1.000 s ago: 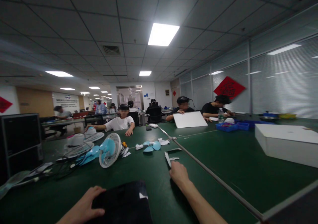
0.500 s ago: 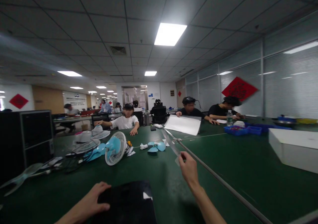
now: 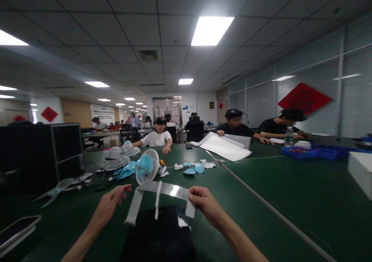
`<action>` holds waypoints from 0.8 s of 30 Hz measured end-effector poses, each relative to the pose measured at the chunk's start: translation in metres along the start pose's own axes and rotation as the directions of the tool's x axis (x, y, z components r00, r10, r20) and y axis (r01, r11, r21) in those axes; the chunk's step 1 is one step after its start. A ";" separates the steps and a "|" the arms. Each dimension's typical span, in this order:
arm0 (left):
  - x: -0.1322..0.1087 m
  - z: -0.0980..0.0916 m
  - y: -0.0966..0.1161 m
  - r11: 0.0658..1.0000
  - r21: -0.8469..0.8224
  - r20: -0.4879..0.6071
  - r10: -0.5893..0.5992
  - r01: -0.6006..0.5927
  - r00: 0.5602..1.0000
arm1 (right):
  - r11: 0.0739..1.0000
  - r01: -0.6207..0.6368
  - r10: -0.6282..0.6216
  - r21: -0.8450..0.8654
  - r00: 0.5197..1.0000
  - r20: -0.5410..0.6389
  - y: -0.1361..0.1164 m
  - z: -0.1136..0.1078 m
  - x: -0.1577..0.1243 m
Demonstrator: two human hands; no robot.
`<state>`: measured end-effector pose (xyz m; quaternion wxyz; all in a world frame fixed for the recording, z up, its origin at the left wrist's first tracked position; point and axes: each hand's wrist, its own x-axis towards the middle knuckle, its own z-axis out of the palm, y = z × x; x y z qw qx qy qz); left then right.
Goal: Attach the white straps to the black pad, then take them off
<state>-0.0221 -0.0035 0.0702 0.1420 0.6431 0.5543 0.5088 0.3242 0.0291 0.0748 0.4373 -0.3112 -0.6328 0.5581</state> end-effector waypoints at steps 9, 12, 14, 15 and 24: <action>-0.009 0.004 0.020 0.985 -0.074 0.307 -0.124 0.153 0.944 | 0.996 -0.090 0.091 -0.021 0.991 0.094 0.018 0.013 0.005; -0.011 0.003 0.019 0.970 -0.108 0.432 -0.152 0.218 0.889 | 0.992 -0.126 0.128 -0.018 0.988 0.089 0.021 0.013 0.003; -0.012 0.003 0.016 0.952 -0.149 0.499 -0.160 0.266 0.852 | 0.986 -0.169 0.169 -0.004 0.981 0.093 0.022 0.014 0.000; -0.013 0.003 0.014 0.939 -0.175 0.525 -0.164 0.294 0.835 | 0.981 -0.192 0.191 0.001 0.977 0.096 0.022 0.014 -0.001; -0.022 0.014 -0.012 0.863 -0.042 0.801 -0.272 0.504 0.533 | 0.930 -0.298 0.330 -0.216 0.935 0.132 0.032 0.006 -0.020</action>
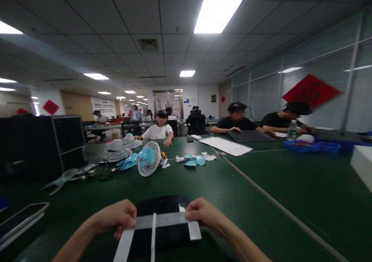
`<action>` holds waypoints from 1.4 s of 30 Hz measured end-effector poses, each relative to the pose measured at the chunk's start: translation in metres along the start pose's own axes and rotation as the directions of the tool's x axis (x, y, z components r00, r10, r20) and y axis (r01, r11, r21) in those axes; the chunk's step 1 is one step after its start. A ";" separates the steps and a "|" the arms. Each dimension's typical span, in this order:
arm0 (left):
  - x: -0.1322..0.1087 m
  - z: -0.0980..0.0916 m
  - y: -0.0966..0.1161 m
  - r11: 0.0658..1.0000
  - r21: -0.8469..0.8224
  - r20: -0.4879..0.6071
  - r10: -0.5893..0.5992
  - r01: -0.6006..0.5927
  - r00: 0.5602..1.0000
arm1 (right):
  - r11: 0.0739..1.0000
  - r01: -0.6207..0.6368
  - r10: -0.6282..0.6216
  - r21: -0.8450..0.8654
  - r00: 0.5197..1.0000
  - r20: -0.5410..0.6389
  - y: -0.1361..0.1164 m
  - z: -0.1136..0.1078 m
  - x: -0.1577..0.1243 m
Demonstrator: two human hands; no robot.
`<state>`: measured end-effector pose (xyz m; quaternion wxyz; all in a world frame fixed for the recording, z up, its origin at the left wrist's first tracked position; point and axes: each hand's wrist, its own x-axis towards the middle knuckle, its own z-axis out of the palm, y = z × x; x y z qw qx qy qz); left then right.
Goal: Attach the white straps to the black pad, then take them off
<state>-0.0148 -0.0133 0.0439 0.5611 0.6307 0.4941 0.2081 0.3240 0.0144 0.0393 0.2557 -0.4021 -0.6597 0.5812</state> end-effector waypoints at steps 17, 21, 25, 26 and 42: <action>0.019 0.006 -0.013 0.972 0.210 -0.027 -0.105 0.108 0.994 | 0.936 0.028 -0.049 -0.351 0.997 -0.051 0.014 0.002 0.005; 0.016 0.009 -0.008 0.954 0.275 -0.038 -0.113 0.119 0.993 | 0.913 0.035 -0.068 -0.406 0.995 -0.069 0.017 0.004 0.007; 0.012 0.013 -0.002 0.926 0.346 -0.085 -0.127 0.149 0.988 | 0.894 0.039 -0.091 -0.447 0.991 -0.096 0.026 0.003 0.011; 0.010 0.014 0.000 0.919 0.362 -0.092 -0.128 0.153 0.987 | 0.891 0.042 -0.098 -0.452 0.990 -0.102 0.028 0.003 0.012; 0.009 0.014 0.000 0.865 0.478 -0.125 -0.108 0.155 0.986 | 0.836 0.061 -0.151 -0.545 0.981 -0.123 0.021 0.008 0.007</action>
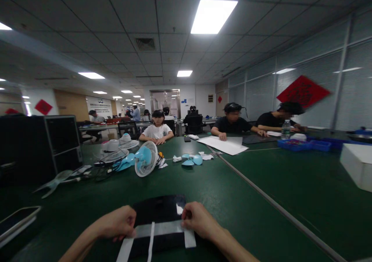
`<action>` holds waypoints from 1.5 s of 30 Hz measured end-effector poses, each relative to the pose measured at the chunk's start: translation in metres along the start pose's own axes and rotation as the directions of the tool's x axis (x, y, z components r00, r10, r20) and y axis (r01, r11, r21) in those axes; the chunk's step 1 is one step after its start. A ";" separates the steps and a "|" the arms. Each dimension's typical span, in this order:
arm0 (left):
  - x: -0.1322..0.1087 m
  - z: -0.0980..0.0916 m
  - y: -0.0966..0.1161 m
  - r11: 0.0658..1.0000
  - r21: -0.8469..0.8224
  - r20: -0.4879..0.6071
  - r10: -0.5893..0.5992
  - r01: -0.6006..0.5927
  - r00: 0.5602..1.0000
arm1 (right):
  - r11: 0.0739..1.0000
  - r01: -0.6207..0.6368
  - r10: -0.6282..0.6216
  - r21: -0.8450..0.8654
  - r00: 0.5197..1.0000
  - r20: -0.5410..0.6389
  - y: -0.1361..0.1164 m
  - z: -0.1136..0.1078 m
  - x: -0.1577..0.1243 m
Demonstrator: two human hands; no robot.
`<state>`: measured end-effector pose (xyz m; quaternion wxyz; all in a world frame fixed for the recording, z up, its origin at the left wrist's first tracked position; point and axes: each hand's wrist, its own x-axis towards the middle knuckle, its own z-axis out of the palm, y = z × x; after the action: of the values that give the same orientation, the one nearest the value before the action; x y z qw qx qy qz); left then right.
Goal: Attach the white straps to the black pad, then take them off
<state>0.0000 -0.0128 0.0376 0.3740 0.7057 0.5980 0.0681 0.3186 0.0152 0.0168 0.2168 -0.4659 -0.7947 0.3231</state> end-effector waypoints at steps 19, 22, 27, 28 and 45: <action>-0.020 0.013 0.033 0.856 0.280 0.065 0.434 -0.434 0.899 | 0.989 0.042 -0.050 -0.140 0.997 -0.050 -0.018 -0.006 -0.005; -0.019 0.013 0.034 0.859 0.261 0.067 0.439 -0.440 0.896 | 0.946 0.215 -0.248 -0.243 0.962 -0.117 -0.041 0.000 -0.014; -0.017 0.014 0.032 0.853 0.254 0.057 0.457 -0.456 0.888 | 0.772 0.547 -0.524 -0.324 0.836 0.162 -0.061 0.037 -0.019; -0.017 0.015 0.032 0.851 0.253 0.056 0.463 -0.461 0.885 | 0.750 0.564 -0.531 -0.346 0.825 0.193 -0.059 0.045 -0.017; -0.012 0.017 0.026 0.838 0.289 0.039 0.474 -0.464 0.880 | 0.399 0.712 -0.728 -0.577 0.629 0.273 -0.024 0.082 -0.012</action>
<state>0.0268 -0.0311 0.0459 0.2285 0.8760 0.4169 0.0811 0.2567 -0.0295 -0.0239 0.1713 -0.1248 -0.9724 -0.0978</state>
